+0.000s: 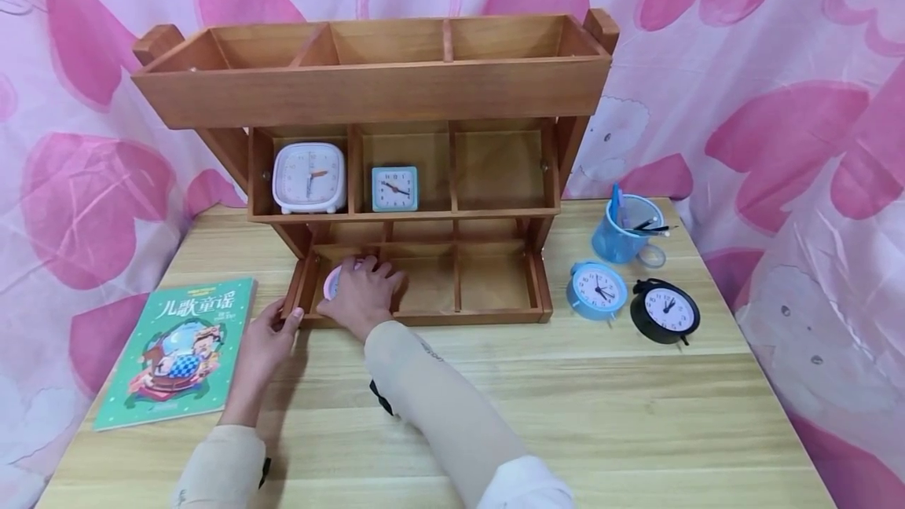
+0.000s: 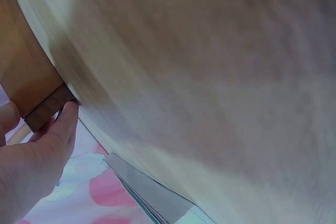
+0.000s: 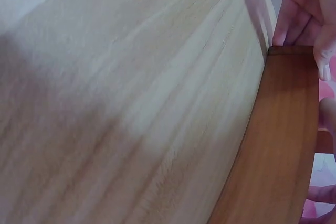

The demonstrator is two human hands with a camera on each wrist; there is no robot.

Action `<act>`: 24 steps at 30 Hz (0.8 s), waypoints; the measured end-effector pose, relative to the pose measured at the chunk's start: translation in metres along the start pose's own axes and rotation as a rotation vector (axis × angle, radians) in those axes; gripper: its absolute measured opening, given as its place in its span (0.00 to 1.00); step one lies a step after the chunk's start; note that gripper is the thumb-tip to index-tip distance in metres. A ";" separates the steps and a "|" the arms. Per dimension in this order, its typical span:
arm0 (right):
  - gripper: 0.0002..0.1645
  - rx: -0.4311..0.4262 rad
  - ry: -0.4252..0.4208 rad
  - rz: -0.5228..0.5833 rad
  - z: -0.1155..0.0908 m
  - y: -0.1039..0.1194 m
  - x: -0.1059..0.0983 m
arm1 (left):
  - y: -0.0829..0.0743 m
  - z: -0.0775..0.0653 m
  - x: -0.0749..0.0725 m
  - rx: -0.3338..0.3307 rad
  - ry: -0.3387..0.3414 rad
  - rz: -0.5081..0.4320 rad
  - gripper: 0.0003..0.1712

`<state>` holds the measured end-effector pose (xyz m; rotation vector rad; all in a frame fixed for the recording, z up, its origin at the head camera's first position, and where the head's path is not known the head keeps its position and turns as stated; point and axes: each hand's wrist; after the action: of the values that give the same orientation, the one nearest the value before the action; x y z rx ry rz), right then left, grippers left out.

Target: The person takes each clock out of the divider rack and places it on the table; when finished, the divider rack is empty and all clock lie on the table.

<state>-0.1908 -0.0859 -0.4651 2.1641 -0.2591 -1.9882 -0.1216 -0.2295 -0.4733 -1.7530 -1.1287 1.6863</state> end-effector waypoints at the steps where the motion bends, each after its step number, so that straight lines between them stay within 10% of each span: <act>1: 0.52 0.004 0.001 -0.004 0.000 0.001 0.000 | 0.000 0.000 0.000 0.001 0.004 -0.001 0.33; 18: 0.55 -0.011 -0.070 -0.047 -0.002 0.007 -0.022 | 0.001 0.000 -0.004 0.045 -0.028 0.014 0.33; 24: 0.51 -0.096 -0.080 0.226 -0.020 -0.026 -0.055 | 0.002 0.000 -0.001 0.044 -0.032 0.001 0.33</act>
<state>-0.1754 -0.0467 -0.4169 1.9073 -0.3931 -1.9208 -0.1210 -0.2317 -0.4745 -1.7054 -1.0968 1.7326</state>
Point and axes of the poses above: each hand's wrist, its own z-axis towards the middle knuckle, its own x-axis out of the palm, y = z × x, and after that the axes turned 9 degrees about x, right-handed
